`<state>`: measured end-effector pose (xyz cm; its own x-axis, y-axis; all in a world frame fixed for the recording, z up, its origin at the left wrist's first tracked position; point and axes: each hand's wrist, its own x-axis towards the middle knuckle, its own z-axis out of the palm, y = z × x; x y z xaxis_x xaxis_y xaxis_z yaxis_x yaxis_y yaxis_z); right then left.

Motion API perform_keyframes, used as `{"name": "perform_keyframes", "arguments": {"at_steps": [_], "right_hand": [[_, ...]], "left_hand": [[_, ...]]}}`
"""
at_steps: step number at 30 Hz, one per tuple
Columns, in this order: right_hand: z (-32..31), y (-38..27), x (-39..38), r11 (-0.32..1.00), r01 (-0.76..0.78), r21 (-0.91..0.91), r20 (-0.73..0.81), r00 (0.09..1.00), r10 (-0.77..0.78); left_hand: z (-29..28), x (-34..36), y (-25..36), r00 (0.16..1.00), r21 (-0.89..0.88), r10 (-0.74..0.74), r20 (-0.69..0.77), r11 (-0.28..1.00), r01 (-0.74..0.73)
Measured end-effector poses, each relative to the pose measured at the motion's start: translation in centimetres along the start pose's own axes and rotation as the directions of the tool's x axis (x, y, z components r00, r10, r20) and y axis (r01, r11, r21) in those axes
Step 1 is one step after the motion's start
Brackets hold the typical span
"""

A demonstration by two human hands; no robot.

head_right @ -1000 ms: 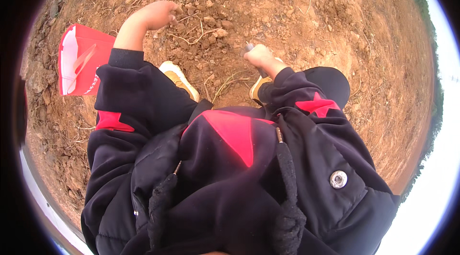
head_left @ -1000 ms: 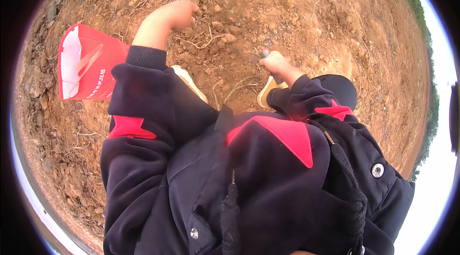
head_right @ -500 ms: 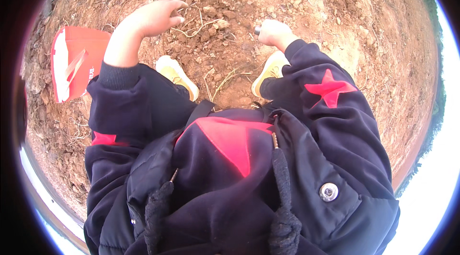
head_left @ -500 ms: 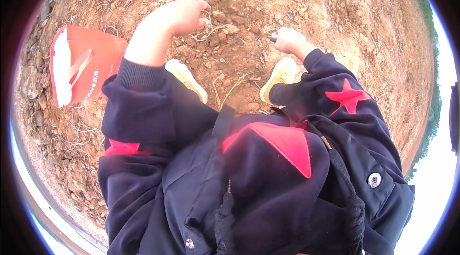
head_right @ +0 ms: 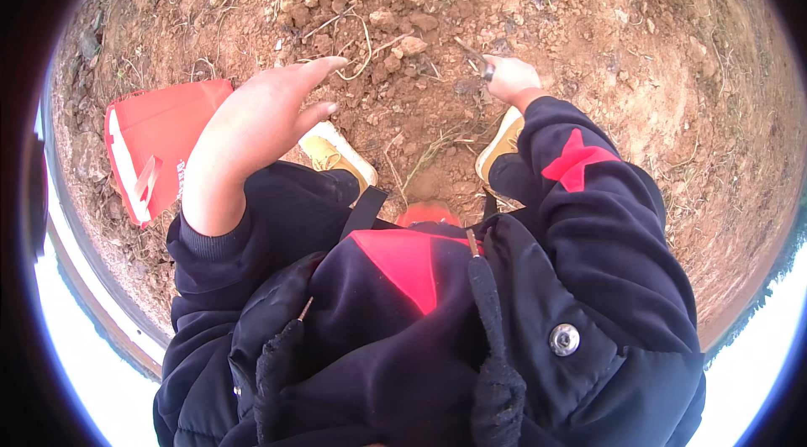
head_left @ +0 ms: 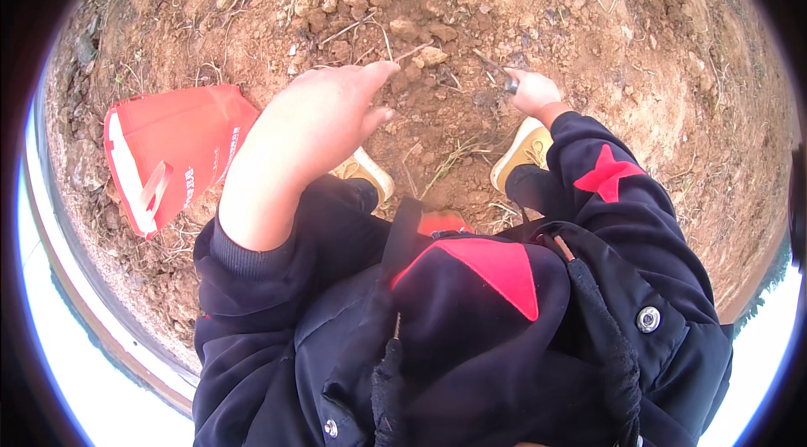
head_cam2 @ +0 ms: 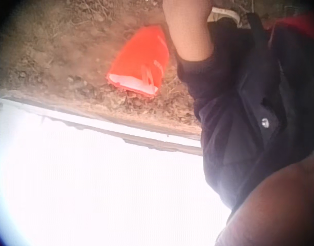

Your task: The person uses a small hand tool to repeatedly dig into dry, rocky soil, breaking up clumps and moving dirt aside. A red bag sits nearby on the ground, but the person does not place anything into it during the clip.

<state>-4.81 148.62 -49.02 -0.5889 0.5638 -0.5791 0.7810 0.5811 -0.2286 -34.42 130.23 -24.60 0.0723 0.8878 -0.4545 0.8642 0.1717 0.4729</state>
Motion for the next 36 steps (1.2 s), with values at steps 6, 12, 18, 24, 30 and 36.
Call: {"name": "perform_keyframes", "arguments": {"at_steps": [6, 12, 18, 24, 30, 36], "right_hand": [[5.8, 7.7, 2.2, 0.986, -0.011, 0.168, 0.03, 1.0, 0.006], [5.7, 6.7, 2.6, 0.984, 0.106, 0.144, 0.039, 0.993, -0.112], [0.2, -0.8, 1.8, 0.937, -0.107, 0.332, 0.115, 0.991, 0.073], [-0.1, -5.5, -3.3, 0.948, -0.139, 0.286, -0.01, 0.989, 0.147], [-3.2, -9.3, -9.2, 0.999, 0.035, -0.01, -0.101, 0.994, -0.036], [-5.7, -10.7, -12.6, 0.975, 0.114, -0.193, 0.007, 0.993, -0.114]], "left_hand": [[0.5, 0.6, -0.2, 1.0, 0.015, -0.019, -0.015, 1.0, 0.02], [0.6, 0.5, -0.1, 0.996, 0.022, -0.083, 0.029, 0.996, 0.082], [0.8, -0.3, 0.2, 0.998, 0.022, -0.054, 0.028, 0.998, 0.053], [0.9, -3.2, -1.9, 0.99, 0.049, -0.031, -0.14, 0.998, 0.039], [1.1, -5.6, -3.9, 0.984, 0.034, -0.008, -0.178, 0.999, 0.014], [1.2, -5.9, -4.1, 0.965, 0.037, 0.047, -0.258, 0.999, -0.038]]}}
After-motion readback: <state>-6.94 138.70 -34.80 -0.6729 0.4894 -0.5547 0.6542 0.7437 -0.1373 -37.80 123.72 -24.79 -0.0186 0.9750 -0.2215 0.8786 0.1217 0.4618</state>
